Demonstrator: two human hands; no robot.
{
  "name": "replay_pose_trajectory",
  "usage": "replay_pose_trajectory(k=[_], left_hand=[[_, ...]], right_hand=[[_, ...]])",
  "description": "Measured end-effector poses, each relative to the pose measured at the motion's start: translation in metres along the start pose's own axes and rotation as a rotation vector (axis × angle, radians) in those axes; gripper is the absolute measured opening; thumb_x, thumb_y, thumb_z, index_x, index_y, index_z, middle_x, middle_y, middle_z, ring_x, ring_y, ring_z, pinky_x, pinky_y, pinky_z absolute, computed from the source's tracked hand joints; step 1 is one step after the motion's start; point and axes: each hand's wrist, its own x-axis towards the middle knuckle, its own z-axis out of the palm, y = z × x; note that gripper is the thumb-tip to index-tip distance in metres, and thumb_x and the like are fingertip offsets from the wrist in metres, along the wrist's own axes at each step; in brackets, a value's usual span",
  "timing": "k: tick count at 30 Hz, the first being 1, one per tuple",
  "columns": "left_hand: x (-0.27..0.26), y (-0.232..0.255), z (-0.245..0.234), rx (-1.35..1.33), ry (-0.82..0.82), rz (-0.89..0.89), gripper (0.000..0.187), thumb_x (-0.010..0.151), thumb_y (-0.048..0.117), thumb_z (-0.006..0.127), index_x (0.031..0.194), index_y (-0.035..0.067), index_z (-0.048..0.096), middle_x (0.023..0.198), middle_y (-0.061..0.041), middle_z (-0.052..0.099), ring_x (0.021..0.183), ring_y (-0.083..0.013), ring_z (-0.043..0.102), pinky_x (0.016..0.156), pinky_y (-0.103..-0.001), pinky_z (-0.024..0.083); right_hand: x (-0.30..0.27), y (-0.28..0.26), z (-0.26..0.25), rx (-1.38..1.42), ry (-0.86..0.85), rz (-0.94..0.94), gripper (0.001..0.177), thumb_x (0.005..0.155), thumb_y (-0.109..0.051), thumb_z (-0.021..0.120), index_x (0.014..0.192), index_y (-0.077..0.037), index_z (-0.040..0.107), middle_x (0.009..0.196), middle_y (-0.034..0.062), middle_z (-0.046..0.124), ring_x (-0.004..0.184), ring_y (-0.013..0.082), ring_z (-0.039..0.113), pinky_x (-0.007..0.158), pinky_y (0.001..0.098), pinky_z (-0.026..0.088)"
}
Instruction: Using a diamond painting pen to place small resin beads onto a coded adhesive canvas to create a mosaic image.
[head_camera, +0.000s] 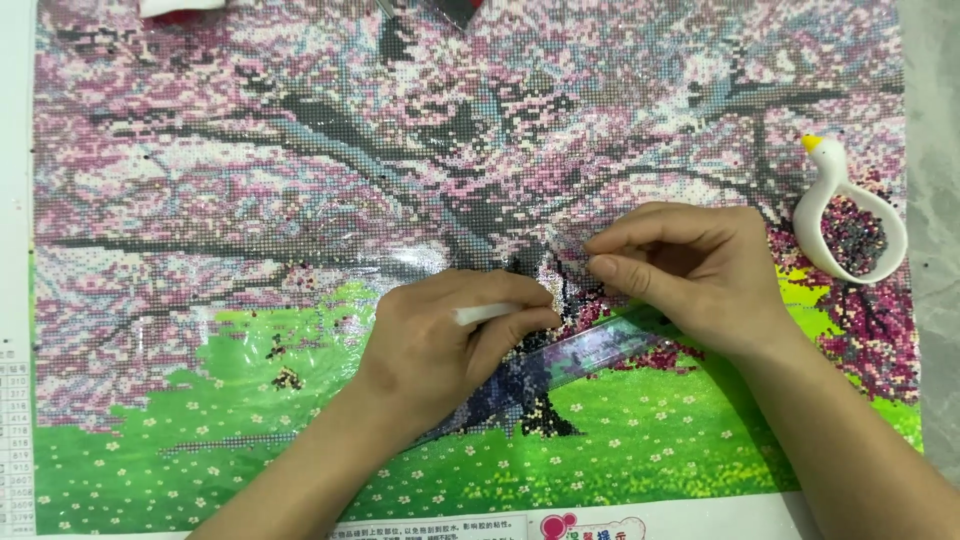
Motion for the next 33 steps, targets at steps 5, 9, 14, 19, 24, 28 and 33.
replay_pose_trajectory(k=[5,9,14,19,24,28,33], left_hand=[[0.005,0.015,-0.009,-0.197,0.100,-0.135,0.010,0.087,0.010,0.070,0.094,0.004,0.070,0.091,-0.009,0.074,0.078,-0.0178,0.075,0.073,-0.026,0.063],[0.000,0.015,-0.004,-0.473,0.176,-0.130,0.013,0.094,0.016,0.063,0.101,0.005,0.064,0.095,-0.011,0.072,0.084,-0.0207,0.075,0.078,-0.028,0.064],[0.000,0.026,-0.001,-0.548,0.181,-0.173,0.014,0.095,0.014,0.060,0.100,0.002,0.063,0.095,-0.014,0.071,0.086,-0.0238,0.075,0.079,-0.030,0.062],[-0.002,0.027,0.001,-0.606,0.192,-0.183,0.013,0.096,0.013,0.060,0.101,0.001,0.063,0.095,-0.013,0.071,0.085,-0.0234,0.074,0.076,-0.030,0.062],[-0.001,0.027,0.001,-0.606,0.184,-0.127,0.015,0.098,0.015,0.057,0.103,0.002,0.063,0.097,-0.013,0.070,0.084,-0.0234,0.074,0.076,-0.030,0.063],[-0.002,0.028,0.002,-0.603,0.175,-0.144,0.017,0.097,0.015,0.058,0.102,0.000,0.064,0.096,-0.014,0.070,0.083,-0.0229,0.074,0.074,-0.029,0.062],[0.000,0.033,0.001,-0.667,0.145,-0.269,0.018,0.097,0.019,0.058,0.099,0.003,0.066,0.093,-0.010,0.072,0.080,-0.0175,0.072,0.068,-0.025,0.060]], right_hand=[[-0.008,-0.009,0.003,-0.004,0.039,-0.050,0.014,0.079,-0.001,0.074,0.092,0.000,0.071,0.088,0.0135,0.072,0.075,0.0154,0.067,0.065,0.0217,0.057],[-0.013,-0.013,0.008,0.199,-0.114,-0.109,0.014,0.080,0.000,0.072,0.094,0.001,0.069,0.085,0.0155,0.074,0.072,0.0172,0.073,0.066,0.0224,0.064],[-0.018,-0.008,0.010,0.182,-0.142,-0.081,0.021,0.075,-0.001,0.076,0.094,0.002,0.069,0.085,0.0161,0.075,0.070,0.0167,0.076,0.064,0.0225,0.066],[-0.020,-0.002,0.009,0.218,-0.150,-0.072,0.026,0.073,0.002,0.076,0.097,0.004,0.068,0.085,0.0186,0.075,0.071,0.0210,0.078,0.065,0.0265,0.069],[-0.018,-0.002,0.009,0.281,-0.190,-0.107,0.025,0.076,0.000,0.075,0.099,0.005,0.067,0.085,0.0194,0.074,0.072,0.0224,0.078,0.065,0.0277,0.070],[-0.020,-0.003,0.010,0.270,-0.175,-0.102,0.024,0.076,0.000,0.075,0.097,0.006,0.067,0.082,0.0199,0.074,0.069,0.0229,0.078,0.063,0.0274,0.069],[-0.022,-0.002,0.011,0.278,-0.195,-0.139,0.025,0.075,-0.002,0.076,0.097,0.004,0.065,0.077,0.0184,0.073,0.065,0.0202,0.077,0.059,0.0249,0.067]])
